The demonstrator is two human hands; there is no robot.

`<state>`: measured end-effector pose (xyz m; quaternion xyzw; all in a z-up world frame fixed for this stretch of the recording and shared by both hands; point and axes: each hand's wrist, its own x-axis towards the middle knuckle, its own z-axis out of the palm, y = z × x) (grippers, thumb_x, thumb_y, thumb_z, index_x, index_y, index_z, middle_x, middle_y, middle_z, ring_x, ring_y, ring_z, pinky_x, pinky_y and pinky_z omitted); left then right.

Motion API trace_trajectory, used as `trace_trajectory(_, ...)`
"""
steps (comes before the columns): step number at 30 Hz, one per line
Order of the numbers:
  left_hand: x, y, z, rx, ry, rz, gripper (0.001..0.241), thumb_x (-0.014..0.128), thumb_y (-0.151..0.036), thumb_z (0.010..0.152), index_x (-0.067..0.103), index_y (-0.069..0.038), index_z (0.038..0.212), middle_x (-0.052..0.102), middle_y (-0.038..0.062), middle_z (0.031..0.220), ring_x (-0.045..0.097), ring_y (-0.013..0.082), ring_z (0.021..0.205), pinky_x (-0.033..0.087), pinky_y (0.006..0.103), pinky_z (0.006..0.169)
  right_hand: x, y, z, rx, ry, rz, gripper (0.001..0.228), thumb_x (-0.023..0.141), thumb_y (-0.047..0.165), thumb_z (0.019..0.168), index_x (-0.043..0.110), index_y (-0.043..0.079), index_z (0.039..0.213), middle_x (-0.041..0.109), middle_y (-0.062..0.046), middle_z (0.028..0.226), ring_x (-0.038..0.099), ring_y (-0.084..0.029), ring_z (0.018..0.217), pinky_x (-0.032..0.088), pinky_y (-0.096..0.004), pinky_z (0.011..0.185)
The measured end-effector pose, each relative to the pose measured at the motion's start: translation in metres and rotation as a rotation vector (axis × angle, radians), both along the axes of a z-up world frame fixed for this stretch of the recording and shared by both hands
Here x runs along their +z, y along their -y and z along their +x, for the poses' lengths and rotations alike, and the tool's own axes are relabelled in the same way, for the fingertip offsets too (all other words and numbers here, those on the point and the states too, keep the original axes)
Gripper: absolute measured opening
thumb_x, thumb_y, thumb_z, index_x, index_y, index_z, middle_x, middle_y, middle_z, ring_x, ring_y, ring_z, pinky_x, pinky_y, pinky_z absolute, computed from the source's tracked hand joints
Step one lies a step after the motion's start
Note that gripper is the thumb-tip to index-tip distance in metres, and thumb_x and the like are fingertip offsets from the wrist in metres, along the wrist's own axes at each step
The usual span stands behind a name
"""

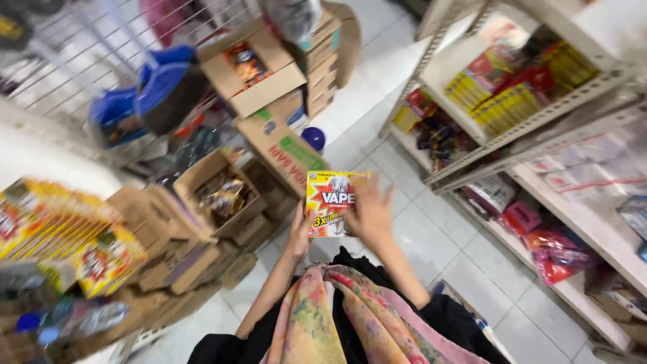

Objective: The person stocks a store shelf by picking up boxes of mosquito coils and stacking them onto a shelf by hand.

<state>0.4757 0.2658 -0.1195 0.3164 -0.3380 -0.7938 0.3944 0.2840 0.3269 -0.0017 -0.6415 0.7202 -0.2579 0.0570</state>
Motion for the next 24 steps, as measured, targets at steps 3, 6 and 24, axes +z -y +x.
trace_trajectory(3, 0.0, -0.007, -0.057, -0.078, -0.021, 0.067, 0.065, 0.055, -0.028, 0.101, 0.028, -0.014, 0.158, 0.049, 0.007, 0.147, 0.055, 0.0193, 0.126, 0.049, 0.0361, 0.095, 0.002, -0.012, -0.002, 0.256, -0.054, -0.064, 0.074, 0.066, 0.049, 0.092, 0.044, 0.019, 0.155, 0.037, -0.014, 0.164, 0.024, -0.036, 0.156, 0.002, -0.069, 0.123)
trace_trajectory(6, -0.003, -0.008, -0.103, -0.183, -0.048, -0.014, 0.062, 0.053, -0.028, 0.103, 0.028, -0.012, 0.158, 0.051, 0.008, 0.147, 0.055, 0.0185, 0.129, 0.049, 0.0342, 0.103, 0.006, -0.017, -0.044, 0.149, -0.152, -0.084, 0.071, 0.062, 0.053, 0.093, 0.044, 0.025, 0.156, 0.04, -0.008, 0.163, 0.026, -0.034, 0.155, 0.004, -0.068, 0.122)
trace_trajectory(24, 0.085, 0.099, -0.351, -0.537, -0.183, 0.026, 0.051, 0.049, -0.025, 0.106, 0.036, -0.007, 0.152, 0.056, 0.012, 0.142, 0.058, 0.0232, 0.129, 0.049, 0.0426, 0.106, -0.002, -0.031, -0.288, -0.275, 0.401, -0.367, 0.095, 0.081, 0.034, 0.084, 0.029, 0.013, 0.16, 0.015, -0.023, 0.171, 0.023, -0.043, 0.157, 0.029, -0.051, 0.124)
